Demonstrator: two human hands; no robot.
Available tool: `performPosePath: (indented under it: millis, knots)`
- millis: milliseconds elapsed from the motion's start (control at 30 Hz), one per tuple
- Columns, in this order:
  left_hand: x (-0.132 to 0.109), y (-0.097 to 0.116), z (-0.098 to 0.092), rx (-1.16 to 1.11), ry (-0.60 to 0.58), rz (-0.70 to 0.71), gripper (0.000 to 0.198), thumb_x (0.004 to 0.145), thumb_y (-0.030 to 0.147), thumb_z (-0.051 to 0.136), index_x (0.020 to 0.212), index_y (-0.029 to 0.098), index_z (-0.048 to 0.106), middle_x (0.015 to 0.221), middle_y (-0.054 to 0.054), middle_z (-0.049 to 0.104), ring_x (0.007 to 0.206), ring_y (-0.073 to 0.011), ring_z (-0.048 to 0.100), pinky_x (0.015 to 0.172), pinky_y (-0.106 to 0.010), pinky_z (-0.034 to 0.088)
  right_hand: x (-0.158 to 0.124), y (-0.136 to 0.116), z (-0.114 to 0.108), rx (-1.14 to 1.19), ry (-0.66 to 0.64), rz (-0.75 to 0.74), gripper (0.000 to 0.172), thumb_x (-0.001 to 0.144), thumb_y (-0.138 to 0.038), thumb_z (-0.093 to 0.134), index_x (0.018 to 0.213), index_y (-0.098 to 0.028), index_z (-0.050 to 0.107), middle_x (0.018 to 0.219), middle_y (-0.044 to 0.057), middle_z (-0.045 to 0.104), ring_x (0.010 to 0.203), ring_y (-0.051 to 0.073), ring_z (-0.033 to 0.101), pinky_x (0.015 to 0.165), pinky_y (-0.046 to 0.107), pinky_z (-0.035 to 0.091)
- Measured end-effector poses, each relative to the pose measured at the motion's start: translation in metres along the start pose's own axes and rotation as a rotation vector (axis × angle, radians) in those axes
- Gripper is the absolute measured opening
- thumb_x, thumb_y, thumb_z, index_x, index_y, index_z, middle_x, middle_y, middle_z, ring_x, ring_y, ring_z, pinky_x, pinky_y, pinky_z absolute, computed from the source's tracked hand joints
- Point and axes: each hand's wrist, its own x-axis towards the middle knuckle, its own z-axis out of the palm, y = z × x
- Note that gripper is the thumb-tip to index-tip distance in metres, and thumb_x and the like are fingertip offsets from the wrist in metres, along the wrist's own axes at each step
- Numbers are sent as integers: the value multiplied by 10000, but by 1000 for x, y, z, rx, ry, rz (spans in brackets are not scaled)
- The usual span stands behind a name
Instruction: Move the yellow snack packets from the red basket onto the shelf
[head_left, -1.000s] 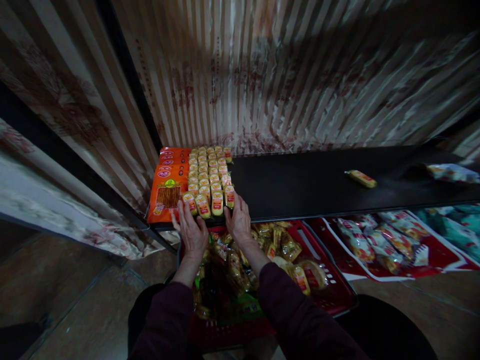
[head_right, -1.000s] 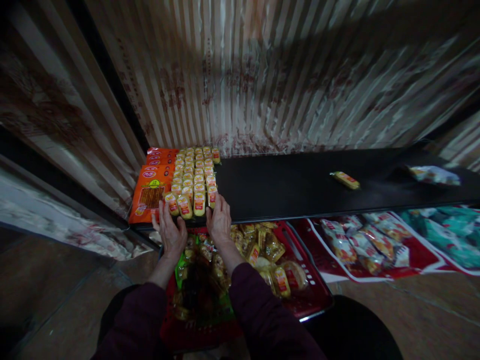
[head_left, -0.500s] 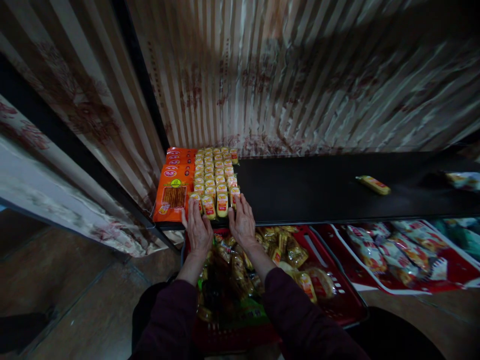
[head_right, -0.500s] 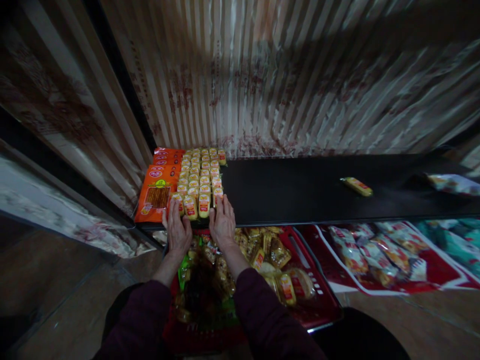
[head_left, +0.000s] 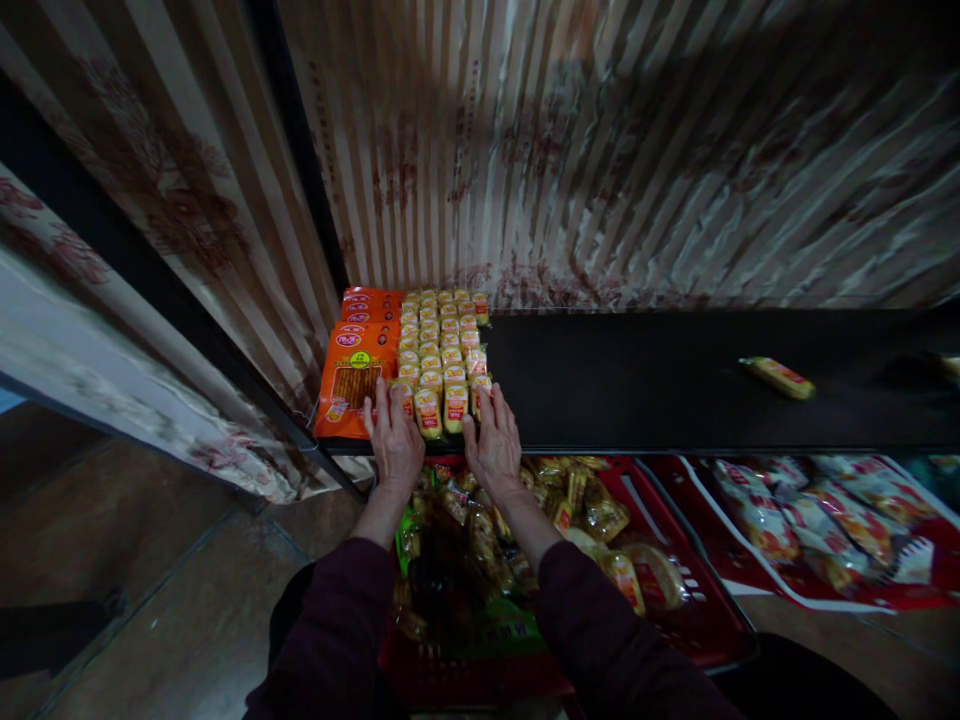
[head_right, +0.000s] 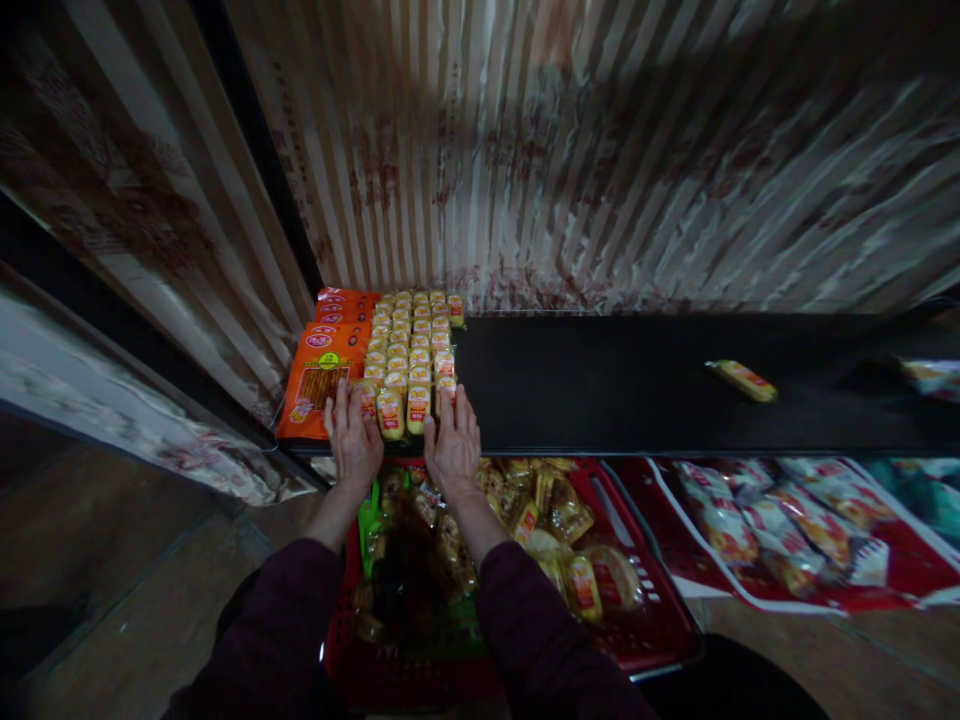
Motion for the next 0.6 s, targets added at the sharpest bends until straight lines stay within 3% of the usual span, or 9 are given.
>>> performPosePath:
  millis: [300, 600]
  knots:
    - [4, -9, 2, -114, -47, 48, 460, 887, 85, 325, 1303, 165, 502, 1461, -146, 401, 1386, -199, 317, 1143, -463, 284, 0, -9, -2, -77, -10, 51, 501, 946, -348, 314, 1404, -160, 388, 1491, 166, 326, 1305, 290, 378, 1001, 455, 382]
    - [5, -12, 3, -128, -22, 71, 415, 909, 119, 337, 1274, 156, 529, 1450, -147, 418, 1362, -219, 359, 1123, -461, 317, -1, -12, -1, -66, 15, 34, 495, 948, -329, 315, 1398, -144, 401, 1513, 178, 271, 1361, 301, 293, 1035, 482, 360]
